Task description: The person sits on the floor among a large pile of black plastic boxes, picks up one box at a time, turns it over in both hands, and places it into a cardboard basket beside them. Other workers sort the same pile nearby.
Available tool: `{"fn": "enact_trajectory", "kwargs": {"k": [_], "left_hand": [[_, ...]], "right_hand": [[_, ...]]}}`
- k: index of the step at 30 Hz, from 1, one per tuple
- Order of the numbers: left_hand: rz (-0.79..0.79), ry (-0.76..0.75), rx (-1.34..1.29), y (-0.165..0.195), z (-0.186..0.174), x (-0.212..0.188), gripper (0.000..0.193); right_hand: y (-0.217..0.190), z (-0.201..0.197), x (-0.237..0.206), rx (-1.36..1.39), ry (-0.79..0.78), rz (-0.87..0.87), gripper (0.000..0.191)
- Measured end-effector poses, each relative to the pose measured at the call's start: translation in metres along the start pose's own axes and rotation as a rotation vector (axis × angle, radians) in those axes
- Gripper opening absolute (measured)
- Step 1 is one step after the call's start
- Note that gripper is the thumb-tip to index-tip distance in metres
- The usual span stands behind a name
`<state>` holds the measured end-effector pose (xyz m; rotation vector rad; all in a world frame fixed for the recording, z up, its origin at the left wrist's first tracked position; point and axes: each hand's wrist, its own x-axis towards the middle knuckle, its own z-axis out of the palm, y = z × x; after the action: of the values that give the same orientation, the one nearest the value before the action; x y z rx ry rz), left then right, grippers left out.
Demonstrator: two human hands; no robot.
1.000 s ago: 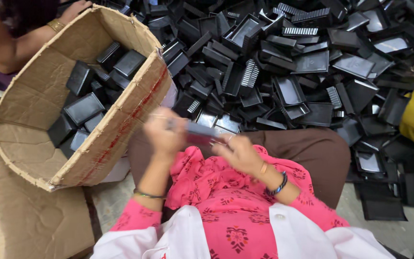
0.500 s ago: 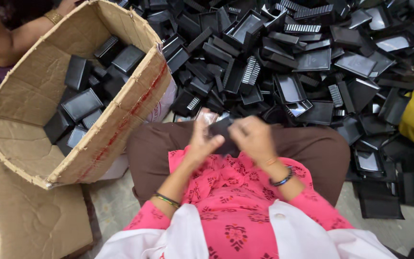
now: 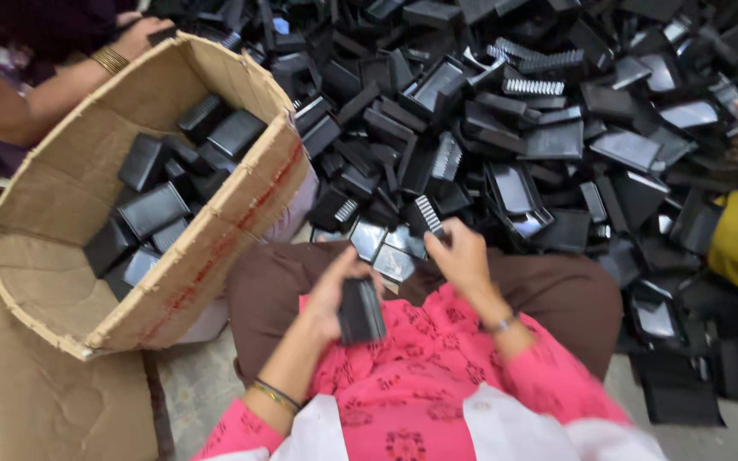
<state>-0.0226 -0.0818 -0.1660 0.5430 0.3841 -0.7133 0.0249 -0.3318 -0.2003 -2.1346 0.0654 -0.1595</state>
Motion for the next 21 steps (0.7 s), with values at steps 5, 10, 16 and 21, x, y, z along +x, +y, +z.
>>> {"fn": "enact_trajectory", "kwargs": {"k": [5, 10, 16, 21], "left_hand": [[0.151, 0.212, -0.066, -0.01, 0.03, 0.011, 0.034], [0.308, 0.111, 0.238, 0.012, 0.046, 0.014, 0.029], [0.421, 0.184, 0.023, 0.004, 0.051, 0.016, 0.052], [0.632, 0.137, 0.136, 0.0, 0.041, 0.023, 0.038]], "right_hand": [[-0.057, 0.001, -0.052, 0.99, -0.228, 0.227, 0.035], [-0.107, -0.047, -0.038, -0.304, 0.086, -0.824, 0.076], [-0.114, -0.027, -0.042, 0.165, -0.113, -0.294, 0.041], [-0.098, 0.007, -0.057, 0.665, -0.358, -0.212, 0.052]]}}
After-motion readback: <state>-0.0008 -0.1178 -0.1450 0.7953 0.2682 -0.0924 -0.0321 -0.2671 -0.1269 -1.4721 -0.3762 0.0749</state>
